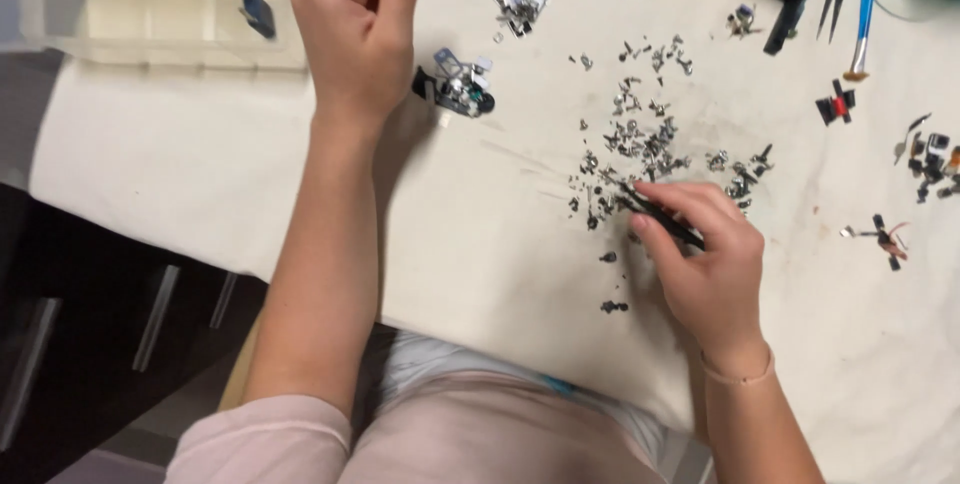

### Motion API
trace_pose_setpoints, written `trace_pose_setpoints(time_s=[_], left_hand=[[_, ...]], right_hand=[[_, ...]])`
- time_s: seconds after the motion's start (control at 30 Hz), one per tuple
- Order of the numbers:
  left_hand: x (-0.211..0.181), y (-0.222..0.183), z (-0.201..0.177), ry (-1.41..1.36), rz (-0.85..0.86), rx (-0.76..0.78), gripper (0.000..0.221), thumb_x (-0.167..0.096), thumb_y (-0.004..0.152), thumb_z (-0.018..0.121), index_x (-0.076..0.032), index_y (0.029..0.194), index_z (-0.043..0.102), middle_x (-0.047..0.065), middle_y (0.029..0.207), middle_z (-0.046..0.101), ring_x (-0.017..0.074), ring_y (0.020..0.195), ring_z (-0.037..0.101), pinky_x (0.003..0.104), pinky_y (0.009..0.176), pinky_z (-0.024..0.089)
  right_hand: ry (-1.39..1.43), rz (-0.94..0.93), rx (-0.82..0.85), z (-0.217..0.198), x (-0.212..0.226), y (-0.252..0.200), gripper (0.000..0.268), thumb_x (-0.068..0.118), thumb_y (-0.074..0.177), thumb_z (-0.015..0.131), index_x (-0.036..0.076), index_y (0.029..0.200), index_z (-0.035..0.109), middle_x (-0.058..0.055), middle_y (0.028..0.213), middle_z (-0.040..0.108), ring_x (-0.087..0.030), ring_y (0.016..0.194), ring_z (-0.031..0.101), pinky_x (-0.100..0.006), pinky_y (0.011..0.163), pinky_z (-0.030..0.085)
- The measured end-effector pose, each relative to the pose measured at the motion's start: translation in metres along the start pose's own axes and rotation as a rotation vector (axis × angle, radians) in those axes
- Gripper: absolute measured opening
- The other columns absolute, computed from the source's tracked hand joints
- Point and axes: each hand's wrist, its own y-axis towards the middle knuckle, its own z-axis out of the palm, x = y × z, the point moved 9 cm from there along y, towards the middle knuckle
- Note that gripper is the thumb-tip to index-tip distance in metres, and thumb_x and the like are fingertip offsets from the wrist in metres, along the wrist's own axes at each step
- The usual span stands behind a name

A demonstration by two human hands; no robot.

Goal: Using tweezers to sort and move tiny electronic components one by one on a repair bench.

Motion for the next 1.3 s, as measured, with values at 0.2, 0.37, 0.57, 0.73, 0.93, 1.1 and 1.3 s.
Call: trace_pose_setpoints(time_s=[0.2,0.37,0.57,0.73,0.93,1.1,1.3], left_hand=[[0.001,-0.006,0.01,0.037,0.001,0.068,0.038,-0.016,0.112,0.06,-0.002,0.079,0.075,0.001,0.055,0.038,0.0112,0.056,0.034,0.032,0.056,0.025],[0.006,-0.01,0.015,0.026,-0.013,0.09,0.044,-0.018,0.114,0.065,-0.001,0.074,0.069,0.001,0.055,0.036,0.0114,0.055,0.031,0.032,0.057,0.021],[0.004,-0.009,0.015,0.055,0.001,0.094,0.04,-0.019,0.114,0.063,-0.001,0.079,0.074,0.001,0.056,0.036,0.0119,0.057,0.032,0.033,0.057,0.023],[0.003,-0.009,0.015,0.057,0.009,0.091,0.042,-0.018,0.113,0.063,-0.001,0.077,0.073,0.001,0.055,0.036,0.0115,0.055,0.033,0.032,0.057,0.022],[0.001,-0.009,0.016,0.051,0.013,0.1,0.042,-0.022,0.114,0.061,-0.001,0.08,0.075,0.002,0.055,0.038,0.0118,0.056,0.034,0.032,0.057,0.024],[0.002,-0.009,0.017,0.034,0.005,0.101,0.042,-0.021,0.114,0.062,-0.001,0.078,0.073,0.001,0.056,0.037,0.0116,0.055,0.032,0.032,0.057,0.022],[-0.001,-0.009,0.017,0.028,0.002,0.102,0.042,-0.021,0.113,0.06,-0.001,0.078,0.074,0.001,0.055,0.035,0.0113,0.055,0.033,0.032,0.056,0.023]], right_hand=[[0.063,0.226,0.194,-0.002,-0.039,-0.092,0.023,0.009,0.087,0.076,0.014,0.109,0.08,-0.003,0.106,0.072,-0.01,0.092,0.069,-0.017,0.065,0.057],[-0.073,0.162,0.176,-0.009,-0.04,-0.107,0.022,0.01,0.089,0.075,0.012,0.11,0.08,-0.004,0.102,0.069,-0.016,0.093,0.063,-0.024,0.067,0.053],[-0.203,-0.103,0.113,-0.004,-0.027,-0.106,0.021,0.006,0.093,0.074,0.011,0.114,0.076,-0.005,0.102,0.067,-0.022,0.088,0.063,-0.034,0.082,0.054],[-0.22,-0.154,0.089,-0.002,-0.024,-0.105,0.02,0.003,0.094,0.073,0.01,0.113,0.075,-0.006,0.1,0.066,-0.023,0.086,0.062,-0.035,0.08,0.054],[-0.21,-0.133,0.088,-0.001,-0.024,-0.106,0.016,0.003,0.094,0.073,0.01,0.108,0.077,-0.006,0.097,0.067,-0.023,0.083,0.062,-0.034,0.077,0.053],[-0.189,-0.026,0.101,0.0,-0.022,-0.106,0.018,0.006,0.092,0.074,0.009,0.11,0.077,-0.004,0.099,0.069,-0.021,0.089,0.063,-0.033,0.081,0.053],[-0.2,-0.066,0.045,0.002,-0.021,-0.109,0.019,0.002,0.093,0.073,0.008,0.111,0.076,-0.006,0.1,0.067,-0.021,0.087,0.062,-0.033,0.081,0.053]])
